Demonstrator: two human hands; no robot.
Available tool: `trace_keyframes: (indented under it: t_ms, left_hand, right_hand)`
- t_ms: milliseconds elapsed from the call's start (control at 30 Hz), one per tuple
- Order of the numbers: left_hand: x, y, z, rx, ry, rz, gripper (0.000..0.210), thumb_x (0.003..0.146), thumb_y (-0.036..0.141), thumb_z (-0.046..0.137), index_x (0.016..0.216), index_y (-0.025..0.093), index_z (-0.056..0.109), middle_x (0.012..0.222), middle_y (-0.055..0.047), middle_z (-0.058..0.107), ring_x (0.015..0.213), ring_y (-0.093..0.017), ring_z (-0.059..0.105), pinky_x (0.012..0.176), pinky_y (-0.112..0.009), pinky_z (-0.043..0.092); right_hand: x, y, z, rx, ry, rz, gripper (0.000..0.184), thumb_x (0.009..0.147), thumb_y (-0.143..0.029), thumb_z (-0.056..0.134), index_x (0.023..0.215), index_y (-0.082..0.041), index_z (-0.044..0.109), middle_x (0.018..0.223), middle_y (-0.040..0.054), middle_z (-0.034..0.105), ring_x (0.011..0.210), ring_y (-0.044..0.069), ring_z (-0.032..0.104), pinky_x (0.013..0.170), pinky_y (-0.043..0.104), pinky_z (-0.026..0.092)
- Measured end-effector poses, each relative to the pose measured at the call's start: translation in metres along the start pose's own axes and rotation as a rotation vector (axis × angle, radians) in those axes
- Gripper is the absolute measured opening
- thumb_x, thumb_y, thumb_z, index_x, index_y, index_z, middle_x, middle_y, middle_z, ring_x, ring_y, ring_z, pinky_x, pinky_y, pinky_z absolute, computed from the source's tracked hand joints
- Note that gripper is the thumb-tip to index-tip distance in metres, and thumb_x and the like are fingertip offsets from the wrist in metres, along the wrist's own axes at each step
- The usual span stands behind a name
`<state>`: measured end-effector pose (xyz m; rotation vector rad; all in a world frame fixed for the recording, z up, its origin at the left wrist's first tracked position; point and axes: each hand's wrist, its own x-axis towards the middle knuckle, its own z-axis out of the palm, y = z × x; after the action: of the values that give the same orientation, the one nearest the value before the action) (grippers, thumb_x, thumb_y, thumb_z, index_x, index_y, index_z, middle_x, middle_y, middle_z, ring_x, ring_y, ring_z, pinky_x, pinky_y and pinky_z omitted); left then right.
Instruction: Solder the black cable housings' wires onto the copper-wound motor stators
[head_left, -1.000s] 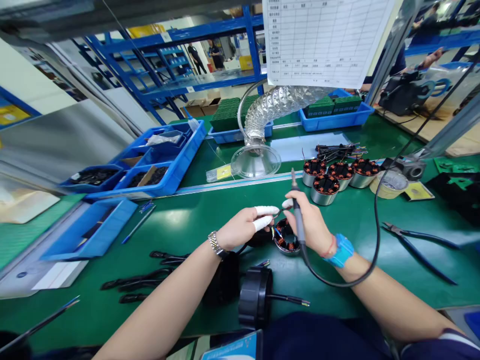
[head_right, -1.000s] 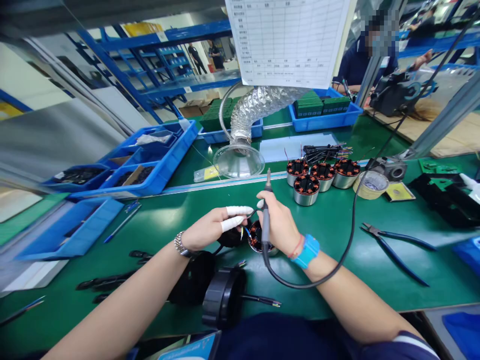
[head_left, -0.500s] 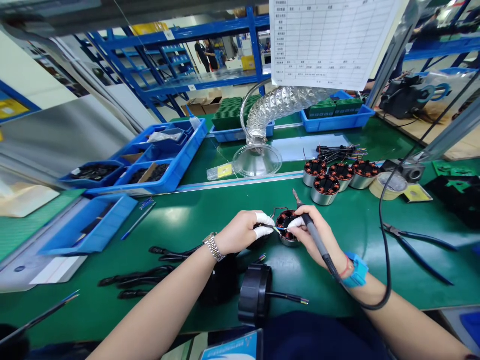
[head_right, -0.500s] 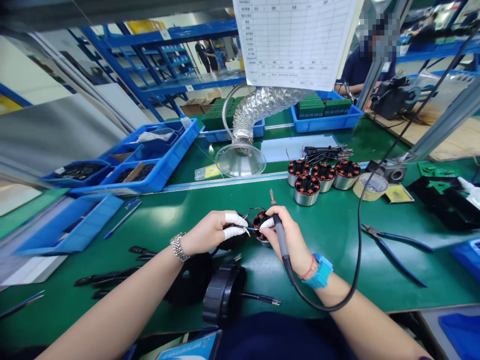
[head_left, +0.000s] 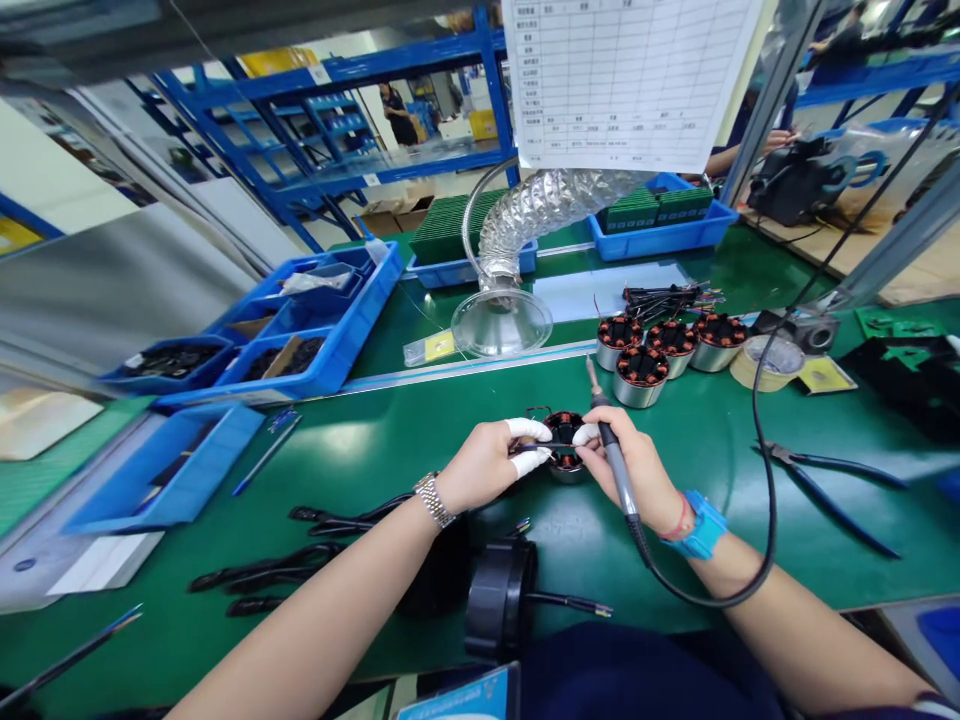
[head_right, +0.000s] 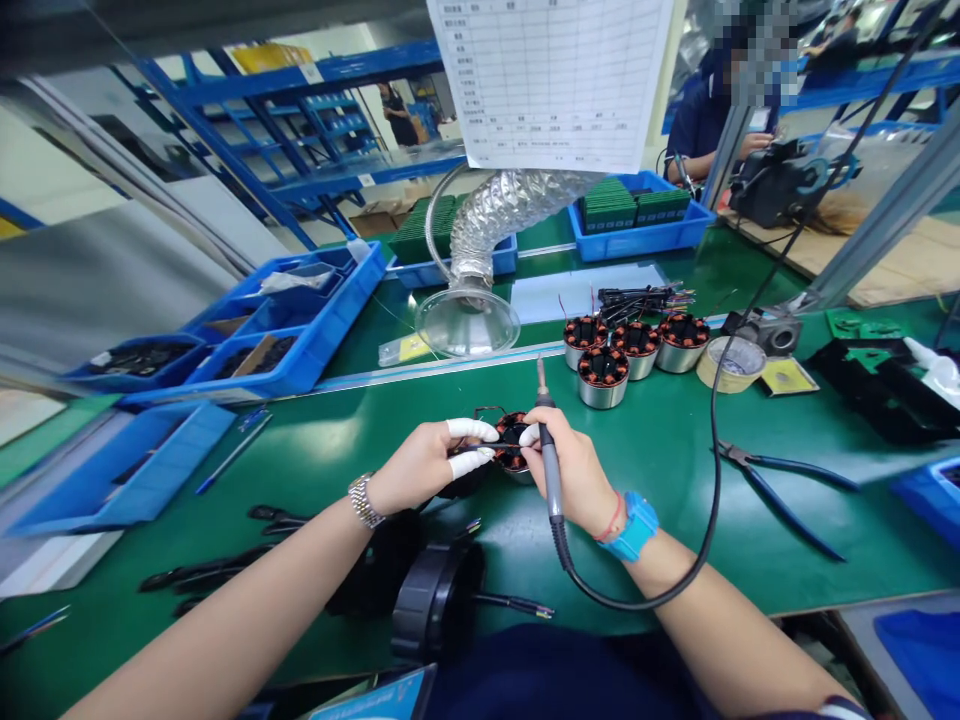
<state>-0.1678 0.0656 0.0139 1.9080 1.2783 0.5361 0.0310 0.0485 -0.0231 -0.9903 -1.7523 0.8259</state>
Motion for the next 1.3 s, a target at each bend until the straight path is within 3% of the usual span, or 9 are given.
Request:
trace_keyframes:
  t_ms: [133, 433, 900, 1133, 1300]
  left_hand:
    - [0.000, 0.002, 0.000, -0.008, 0.032, -0.019, 0.020, 0.075, 0.029, 0.059, 0.084, 0.014, 0.068, 0.086, -0.007, 0.069, 0.080, -0.019, 0.064, 0.077, -0.031, 0.050]
    - [0.004, 0.010, 0.008, -0.077, 0.073, -0.062, 0.016, 0.070, 0.025, 0.064, 0.081, 0.015, 0.070, 0.084, -0.006, 0.070, 0.079, -0.019, 0.065, 0.077, -0.031, 0.051]
    - [0.001, 0.012, 0.008, -0.092, 0.075, -0.079, 0.021, 0.071, 0.026, 0.062, 0.088, 0.015, 0.070, 0.092, -0.008, 0.070, 0.086, -0.022, 0.065, 0.084, -0.034, 0.050]
    - [0.001, 0.016, 0.012, -0.010, 0.100, -0.042, 0.024, 0.071, 0.024, 0.061, 0.091, 0.014, 0.070, 0.093, -0.008, 0.069, 0.087, -0.022, 0.064, 0.085, -0.035, 0.049]
    - [-0.002, 0.010, 0.002, -0.046, 0.006, -0.034, 0.035, 0.074, 0.025, 0.059, 0.106, 0.014, 0.062, 0.093, -0.008, 0.067, 0.084, -0.020, 0.062, 0.080, -0.033, 0.049]
  right_hand:
    - [0.002, -0.003, 0.000, 0.010, -0.013, -0.005, 0.032, 0.078, -0.015, 0.053, 0.107, -0.021, 0.041, 0.086, 0.0019, 0.060, 0.070, 0.010, 0.059, 0.068, 0.022, 0.048]
    - [0.008, -0.006, 0.004, -0.091, -0.012, -0.070, 0.030, 0.077, -0.015, 0.052, 0.105, -0.021, 0.043, 0.081, 0.0005, 0.061, 0.067, 0.010, 0.058, 0.065, 0.021, 0.046]
    - [0.004, -0.005, 0.003, -0.186, 0.013, -0.093, 0.027, 0.078, -0.014, 0.050, 0.104, -0.021, 0.043, 0.082, 0.0015, 0.059, 0.065, 0.011, 0.057, 0.063, 0.022, 0.045]
    - [0.014, -0.006, 0.020, -0.244, 0.126, -0.059, 0.026, 0.077, -0.013, 0.045, 0.102, -0.021, 0.044, 0.080, 0.0014, 0.056, 0.063, 0.012, 0.053, 0.061, 0.023, 0.043]
    - [0.010, -0.007, 0.016, -0.235, 0.131, -0.021, 0.030, 0.078, -0.015, 0.048, 0.107, -0.021, 0.043, 0.083, 0.0019, 0.058, 0.066, 0.013, 0.056, 0.064, 0.024, 0.045]
